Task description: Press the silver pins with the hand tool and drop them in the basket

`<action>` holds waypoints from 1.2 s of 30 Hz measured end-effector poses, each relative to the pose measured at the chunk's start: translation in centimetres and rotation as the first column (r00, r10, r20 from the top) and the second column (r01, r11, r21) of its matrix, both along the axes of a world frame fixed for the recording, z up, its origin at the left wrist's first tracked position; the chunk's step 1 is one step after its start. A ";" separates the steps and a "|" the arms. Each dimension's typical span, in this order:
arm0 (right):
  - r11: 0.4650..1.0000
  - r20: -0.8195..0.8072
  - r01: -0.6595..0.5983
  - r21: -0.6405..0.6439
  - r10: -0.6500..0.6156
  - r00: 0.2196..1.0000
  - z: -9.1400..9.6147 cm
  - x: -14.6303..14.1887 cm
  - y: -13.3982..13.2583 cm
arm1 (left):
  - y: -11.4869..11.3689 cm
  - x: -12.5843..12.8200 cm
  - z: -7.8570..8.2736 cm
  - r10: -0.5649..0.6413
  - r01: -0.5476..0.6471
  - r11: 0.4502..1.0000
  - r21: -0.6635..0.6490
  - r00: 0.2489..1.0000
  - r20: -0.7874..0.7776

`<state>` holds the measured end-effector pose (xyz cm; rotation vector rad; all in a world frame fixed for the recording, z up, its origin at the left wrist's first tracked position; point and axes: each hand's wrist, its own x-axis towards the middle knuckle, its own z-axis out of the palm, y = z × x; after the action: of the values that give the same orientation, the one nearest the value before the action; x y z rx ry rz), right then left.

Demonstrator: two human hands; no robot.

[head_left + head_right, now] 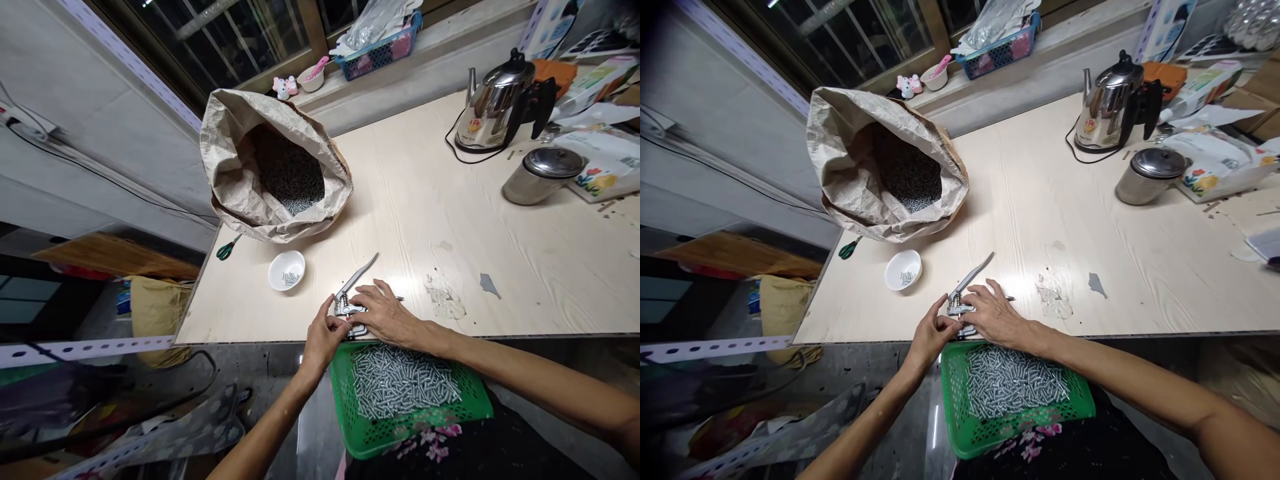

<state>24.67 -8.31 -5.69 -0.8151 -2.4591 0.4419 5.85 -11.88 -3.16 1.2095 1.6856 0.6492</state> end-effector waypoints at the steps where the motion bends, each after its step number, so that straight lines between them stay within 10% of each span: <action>1: 1.000 0.002 0.004 0.001 -0.004 1.000 0.0 0.1 -0.1 | -0.2 0.2 0.1 0.015 -0.015 1.000 0.022 1.000 -0.016; 10: 1.000 0.016 0.000 -0.002 0.000 1.000 0.0 0.7 -0.3 | 0.0 0.1 2.0 0.020 -0.019 1.000 0.006 0.950 -0.312; 17: 1.000 0.012 -0.004 -0.004 0.004 1.000 0.2 0.7 -0.4 | 2.4 0.0 1.8 -0.167 0.166 0.927 -0.336 0.986 0.026; 22: 0.998 -0.002 0.014 -0.058 -0.014 1.000 -0.1 0.5 -0.3 | 3.1 -0.2 1.4 -0.212 0.175 0.899 -0.402 0.976 -0.048; 36: 0.992 0.049 0.101 -0.078 -0.097 0.994 0.1 0.3 -0.1 | 2.2 0.4 1.7 -0.213 0.131 0.940 -0.315 0.946 -0.243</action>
<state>24.92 -8.39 -5.57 -0.9853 -2.4423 0.4932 6.26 -9.71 -1.44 1.2527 1.7992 0.1151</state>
